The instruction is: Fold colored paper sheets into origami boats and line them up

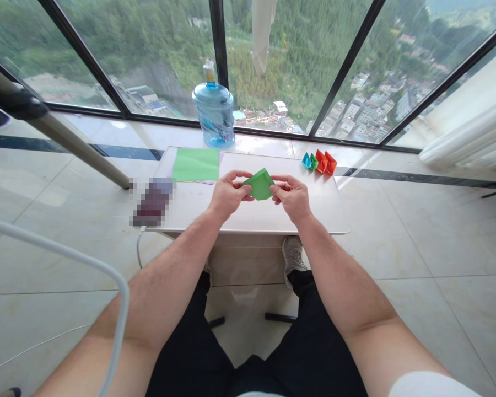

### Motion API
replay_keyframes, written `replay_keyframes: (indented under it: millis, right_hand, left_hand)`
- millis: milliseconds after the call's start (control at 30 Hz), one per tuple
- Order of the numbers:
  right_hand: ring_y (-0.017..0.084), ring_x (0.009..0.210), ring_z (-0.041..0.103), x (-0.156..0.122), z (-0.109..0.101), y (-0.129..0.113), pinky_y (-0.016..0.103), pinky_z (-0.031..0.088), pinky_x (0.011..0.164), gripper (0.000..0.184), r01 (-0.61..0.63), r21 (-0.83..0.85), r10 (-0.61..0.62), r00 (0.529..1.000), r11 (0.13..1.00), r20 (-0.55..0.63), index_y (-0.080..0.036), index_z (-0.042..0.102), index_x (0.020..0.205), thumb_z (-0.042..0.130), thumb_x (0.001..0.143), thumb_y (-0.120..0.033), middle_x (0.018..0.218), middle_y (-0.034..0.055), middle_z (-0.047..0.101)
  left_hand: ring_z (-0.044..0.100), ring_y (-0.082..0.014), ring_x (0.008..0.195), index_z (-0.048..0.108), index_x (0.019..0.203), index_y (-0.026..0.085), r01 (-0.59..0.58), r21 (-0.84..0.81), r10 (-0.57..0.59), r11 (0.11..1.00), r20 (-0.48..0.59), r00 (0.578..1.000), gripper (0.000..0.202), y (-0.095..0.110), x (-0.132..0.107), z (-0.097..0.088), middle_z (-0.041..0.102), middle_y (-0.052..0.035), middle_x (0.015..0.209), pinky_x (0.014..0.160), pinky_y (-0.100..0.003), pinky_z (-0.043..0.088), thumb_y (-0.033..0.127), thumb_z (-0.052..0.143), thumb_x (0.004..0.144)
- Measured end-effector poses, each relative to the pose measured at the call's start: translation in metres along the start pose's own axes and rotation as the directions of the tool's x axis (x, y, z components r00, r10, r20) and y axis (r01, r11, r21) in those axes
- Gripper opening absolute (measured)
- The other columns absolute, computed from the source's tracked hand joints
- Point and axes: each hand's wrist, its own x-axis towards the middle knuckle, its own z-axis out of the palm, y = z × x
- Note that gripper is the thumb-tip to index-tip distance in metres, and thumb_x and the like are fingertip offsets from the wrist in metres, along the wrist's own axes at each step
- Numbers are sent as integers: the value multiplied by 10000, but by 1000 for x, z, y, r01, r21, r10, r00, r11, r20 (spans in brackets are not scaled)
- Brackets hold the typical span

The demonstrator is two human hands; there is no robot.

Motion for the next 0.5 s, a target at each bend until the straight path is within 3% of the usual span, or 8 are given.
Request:
replay_keyframes:
  millis: [267, 500]
  right_hand:
    - [126, 511, 629, -2, -3, -4, 228, 488, 464, 313, -14, 5, 14, 997, 1000, 76, -196, 658, 768, 826, 694, -449, 570, -17, 671]
    - [157, 583, 699, -1, -7, -5, 240, 519, 486, 377, -66, 89, 52, 988, 994, 145, -176, 730, 914, 822, 692, -467, 655, 8, 725]
  left_hand:
    - [721, -183, 651, 662, 933, 157, 21, -86, -18, 996, 40, 999, 316, 5, -2, 0, 744, -30, 734, 623, -329, 636, 254, 795, 663]
    - [725, -188, 647, 655, 928, 156, 25, -142, -29, 990, -24, 999, 304, 7, -1, -1, 742, -36, 729, 613, -328, 633, 254, 779, 668]
